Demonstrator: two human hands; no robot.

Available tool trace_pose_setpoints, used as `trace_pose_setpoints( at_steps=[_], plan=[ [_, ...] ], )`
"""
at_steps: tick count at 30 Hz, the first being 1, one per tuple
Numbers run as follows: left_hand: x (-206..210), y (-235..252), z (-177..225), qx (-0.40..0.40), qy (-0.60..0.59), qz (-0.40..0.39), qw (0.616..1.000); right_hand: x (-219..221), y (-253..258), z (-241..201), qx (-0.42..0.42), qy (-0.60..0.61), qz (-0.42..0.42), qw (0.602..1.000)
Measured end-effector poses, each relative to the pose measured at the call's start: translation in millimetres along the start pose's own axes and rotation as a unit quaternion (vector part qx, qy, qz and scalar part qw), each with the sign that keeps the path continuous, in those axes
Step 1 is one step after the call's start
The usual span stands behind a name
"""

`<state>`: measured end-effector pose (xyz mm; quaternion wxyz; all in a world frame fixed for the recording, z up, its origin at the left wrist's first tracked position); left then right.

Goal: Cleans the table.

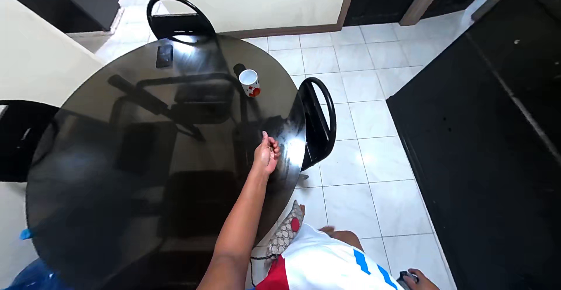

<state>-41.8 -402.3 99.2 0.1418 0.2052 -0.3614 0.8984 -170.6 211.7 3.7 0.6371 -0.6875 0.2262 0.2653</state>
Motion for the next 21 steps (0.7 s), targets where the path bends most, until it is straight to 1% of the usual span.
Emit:
trace_pose_setpoints(
  at_steps=[3, 6, 8, 11, 12, 14, 15, 17, 19, 21],
  plan=[
    [27.6, 23.2, -17.0, -0.004, -0.03, 0.03, 0.999, -47.3, 49.8, -10.2, -0.007, 0.012, 0.008, 1.0],
    [44.7, 42.4, -25.7, 0.011, -0.061, 0.061, 0.996, -95.8, 108.4, -24.7, -0.021, -0.003, -0.031, 0.999],
    [55.2, 52.3, -30.2, 0.029, -0.073, 0.09, 0.993, -136.1, 147.1, -33.9, -0.034, -0.014, -0.043, 0.998],
    [76.3, 61.3, -35.0, 0.066, -0.093, 0.151, 0.982, -198.9, 211.0, -41.4, -0.046, 0.011, -0.018, 0.999],
    [84.6, 62.0, -37.4, 0.078, -0.104, 0.17, 0.977, -221.7, 231.6, -43.6, -0.044, 0.037, -0.009, 0.998],
    [105.3, 66.3, -39.1, 0.107, -0.131, 0.196, 0.966, -267.7, 274.2, -59.9, -0.034, 0.136, 0.009, 0.99],
    [114.8, 67.3, -41.0, 0.119, -0.144, 0.204, 0.961, -288.4, 289.6, -71.8, -0.025, 0.194, 0.005, 0.981],
    [132.8, 68.8, -47.1, 0.126, -0.165, 0.215, 0.954, -327.0, 326.5, -100.4, -0.016, 0.315, -0.037, 0.948],
    [147.3, 72.0, -51.4, 0.119, -0.172, 0.21, 0.955, -360.5, 366.6, -138.9, -0.026, 0.405, -0.092, 0.909],
    [156.8, 78.8, -50.9, 0.116, -0.169, 0.207, 0.957, -389.9, 392.4, -196.1, -0.057, 0.434, -0.098, 0.893]
  ],
)
Point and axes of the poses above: each hand's wrist, its own y-axis towards the middle knuckle, its own x-axis out of the palm, z = x × y, the point moved 3 cm from there along y, towards the middle knuckle, and after that the axes turned 7 degrees about z, right-handed, at the moved point
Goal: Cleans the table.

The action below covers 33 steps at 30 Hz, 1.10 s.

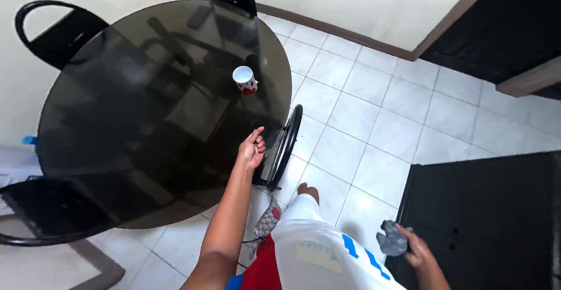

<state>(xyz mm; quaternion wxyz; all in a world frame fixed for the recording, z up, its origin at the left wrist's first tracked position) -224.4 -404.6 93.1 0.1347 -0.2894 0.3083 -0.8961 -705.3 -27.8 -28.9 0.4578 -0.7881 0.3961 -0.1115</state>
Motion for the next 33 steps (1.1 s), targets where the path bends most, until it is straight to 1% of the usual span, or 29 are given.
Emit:
trace_pose_setpoints(
  at_steps=[2, 4, 5, 7, 9, 10, 11, 13, 15, 16, 17, 19, 20, 22, 23, 24, 26, 27, 28, 29, 30, 33],
  plan=[
    [8.4, 7.5, -3.3, 0.003, -0.002, 0.013, 1.0, 35.7, 20.0, -60.7, -0.055, -0.051, 0.011, 0.997],
    [16.4, 20.1, -5.7, 0.01, -0.022, 0.034, 0.999, 80.3, 35.0, -117.0, -0.122, -0.174, 0.018, 0.977],
    [19.9, 26.9, -6.6, 0.011, -0.033, 0.041, 0.999, 103.9, 40.0, -143.5, -0.158, -0.243, 0.022, 0.957],
    [30.3, 41.2, -6.3, 0.01, -0.052, 0.053, 0.997, 154.6, 48.7, -201.0, -0.23, -0.386, 0.027, 0.893],
    [39.0, 50.7, -6.4, 0.007, -0.07, 0.073, 0.995, 206.7, 54.3, -248.4, -0.271, -0.478, 0.001, 0.835],
    [43.6, 54.8, -6.4, 0.007, -0.079, 0.079, 0.994, 236.2, 55.4, -274.2, -0.282, -0.494, -0.02, 0.822],
    [50.2, 59.7, -4.6, 0.01, -0.089, 0.086, 0.992, 268.7, 54.3, -301.8, -0.285, -0.49, -0.047, 0.823],
    [60.2, 64.1, -6.6, 0.013, -0.108, 0.108, 0.988, 329.6, 44.0, -351.5, -0.277, -0.458, -0.123, 0.836],
    [68.6, 66.0, -9.7, 0.016, -0.124, 0.132, 0.983, 389.2, 26.2, -398.2, -0.292, -0.413, -0.209, 0.837],
    [75.0, 68.6, -8.2, 0.019, -0.128, 0.146, 0.981, 419.4, 16.1, -421.9, -0.32, -0.398, -0.244, 0.824],
    [81.5, 71.0, -7.7, 0.021, -0.131, 0.165, 0.977, 446.9, 7.4, -443.4, -0.359, -0.39, -0.271, 0.803],
    [95.3, 79.5, -7.0, 0.025, -0.134, 0.199, 0.97, 499.1, -7.1, -479.0, -0.474, -0.367, -0.3, 0.742],
    [102.6, 85.8, -4.6, 0.032, -0.131, 0.21, 0.968, 525.4, -13.6, -492.3, -0.53, -0.356, -0.31, 0.704],
    [117.1, 100.4, 5.1, 0.05, -0.117, 0.229, 0.965, 577.7, -23.8, -505.7, -0.617, -0.356, -0.338, 0.615],
    [123.4, 108.1, 11.1, 0.058, -0.103, 0.24, 0.964, 603.6, -25.8, -505.6, -0.646, -0.37, -0.361, 0.562],
    [128.7, 114.8, 15.5, 0.063, -0.09, 0.25, 0.962, 627.7, -22.9, -499.8, -0.661, -0.397, -0.389, 0.503],
    [138.8, 125.4, 18.6, 0.066, -0.09, 0.271, 0.956, 668.4, -4.1, -476.7, -0.671, -0.466, -0.447, 0.364],
    [144.6, 131.5, 22.0, 0.07, -0.104, 0.282, 0.951, 687.4, 6.8, -465.0, -0.676, -0.486, -0.464, 0.301],
    [150.7, 137.6, 27.0, 0.075, -0.122, 0.294, 0.945, 705.0, 16.2, -454.7, -0.68, -0.498, -0.47, 0.264],
    [157.6, 142.2, 30.3, 0.081, -0.141, 0.304, 0.939, 719.7, 26.6, -444.6, -0.678, -0.508, -0.469, 0.247],
    [165.5, 146.7, 31.0, 0.085, -0.16, 0.313, 0.932, 733.2, 37.3, -434.3, -0.679, -0.517, -0.464, 0.239],
    [192.1, 156.3, 20.3, 0.082, -0.224, 0.328, 0.914, 761.0, 58.8, -401.2, -0.675, -0.553, -0.432, 0.229]
  ],
)
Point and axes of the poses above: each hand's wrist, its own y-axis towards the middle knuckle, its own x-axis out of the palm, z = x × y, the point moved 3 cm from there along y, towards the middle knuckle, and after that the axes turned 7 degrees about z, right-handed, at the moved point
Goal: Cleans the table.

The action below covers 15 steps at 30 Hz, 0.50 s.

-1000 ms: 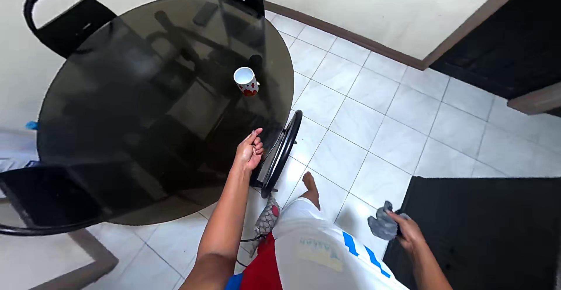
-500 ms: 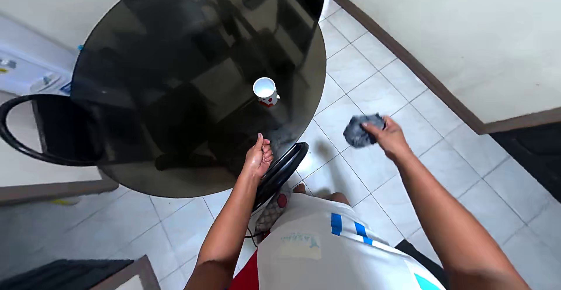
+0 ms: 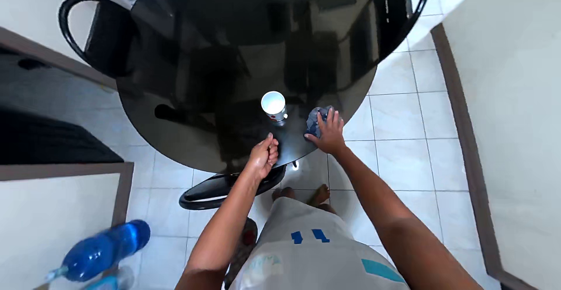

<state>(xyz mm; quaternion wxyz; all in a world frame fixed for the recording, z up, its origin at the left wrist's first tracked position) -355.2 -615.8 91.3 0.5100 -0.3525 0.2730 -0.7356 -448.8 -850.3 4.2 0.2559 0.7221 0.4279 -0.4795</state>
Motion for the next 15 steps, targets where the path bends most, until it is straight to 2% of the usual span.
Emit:
trace_pose_setpoints(
  at_steps=[2, 4, 6, 8, 10, 12, 14, 15],
  plan=[
    [4.7, -16.5, -11.9, -0.019, -0.048, 0.008, 0.999, 16.4, 9.3, -12.6, 0.008, -0.021, 0.028, 0.999],
    [0.3, -43.1, -22.4, -0.034, -0.097, 0.005, 0.995, 26.7, 1.8, -34.3, -0.019, -0.007, 0.034, 0.999],
    [-7.9, -67.6, -27.6, -0.035, -0.126, -0.01, 0.991, 39.4, -13.8, -62.8, -0.081, 0.03, -0.013, 0.996],
    [-18.8, -84.1, -29.2, -0.026, -0.132, -0.024, 0.991, 56.0, -28.2, -104.7, -0.128, 0.072, -0.101, 0.984],
    [-23.9, -91.2, -26.0, -0.012, -0.133, -0.034, 0.99, 72.5, -31.3, -152.9, -0.189, 0.078, -0.191, 0.96],
    [-25.0, -93.0, -20.5, 0.007, -0.138, -0.037, 0.99, 85.7, -24.2, -195.0, -0.272, 0.059, -0.281, 0.918],
    [-25.7, -87.2, -9.9, 0.027, -0.141, -0.039, 0.989, 95.4, -8.2, -213.9, -0.361, 0.058, -0.297, 0.882],
    [-27.2, -84.8, -5.4, 0.033, -0.145, -0.036, 0.988, 94.8, -3.6, -209.5, -0.399, 0.079, -0.271, 0.873]
  ],
)
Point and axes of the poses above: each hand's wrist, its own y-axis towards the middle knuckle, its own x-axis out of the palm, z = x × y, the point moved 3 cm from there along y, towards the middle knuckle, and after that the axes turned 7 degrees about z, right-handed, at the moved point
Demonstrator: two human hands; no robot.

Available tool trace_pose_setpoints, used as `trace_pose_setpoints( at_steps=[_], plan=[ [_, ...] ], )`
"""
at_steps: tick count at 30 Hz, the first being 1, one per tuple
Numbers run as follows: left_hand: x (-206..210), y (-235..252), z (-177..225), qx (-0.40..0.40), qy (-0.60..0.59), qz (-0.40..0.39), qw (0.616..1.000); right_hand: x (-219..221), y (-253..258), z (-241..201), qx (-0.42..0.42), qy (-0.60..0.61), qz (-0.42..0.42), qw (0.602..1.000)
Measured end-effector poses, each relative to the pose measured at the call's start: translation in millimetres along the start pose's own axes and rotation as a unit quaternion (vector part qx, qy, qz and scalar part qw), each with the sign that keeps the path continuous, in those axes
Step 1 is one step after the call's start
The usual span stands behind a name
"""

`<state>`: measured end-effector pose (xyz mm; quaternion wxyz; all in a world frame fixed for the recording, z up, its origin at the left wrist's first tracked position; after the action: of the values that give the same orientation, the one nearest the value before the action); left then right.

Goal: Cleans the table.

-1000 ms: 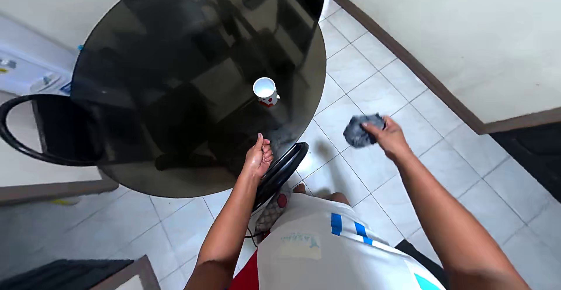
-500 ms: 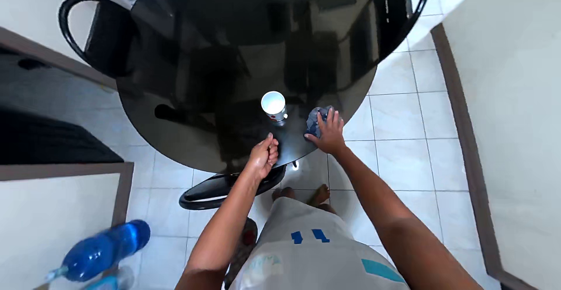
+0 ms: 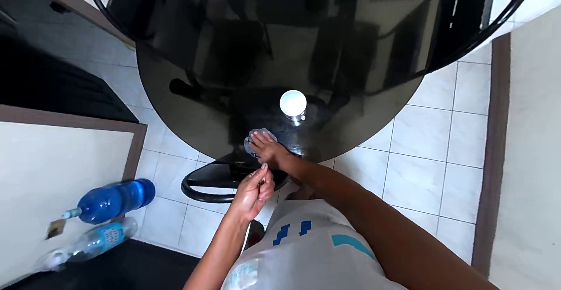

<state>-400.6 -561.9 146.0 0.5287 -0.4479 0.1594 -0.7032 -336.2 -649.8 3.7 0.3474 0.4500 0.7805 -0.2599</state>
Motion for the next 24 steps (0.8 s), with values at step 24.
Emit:
trace_pose_setpoints(
  at_steps=[24],
  plan=[
    [-40.2, -46.0, -30.5, 0.155, -0.325, 0.189, 0.914, -44.8, -144.1, 76.6, -0.016, -0.065, -0.023, 0.997]
  ],
)
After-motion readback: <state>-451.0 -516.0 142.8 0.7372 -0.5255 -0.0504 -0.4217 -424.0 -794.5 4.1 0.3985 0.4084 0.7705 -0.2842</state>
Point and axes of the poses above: each hand's wrist, its own y-axis towards the middle knuckle, its own x-axis out of the palm, z = x × y, the point moved 3 cm from there along y, towards the middle knuckle, and after that the axes turned 7 degrees about z, right-handed, at the moved point
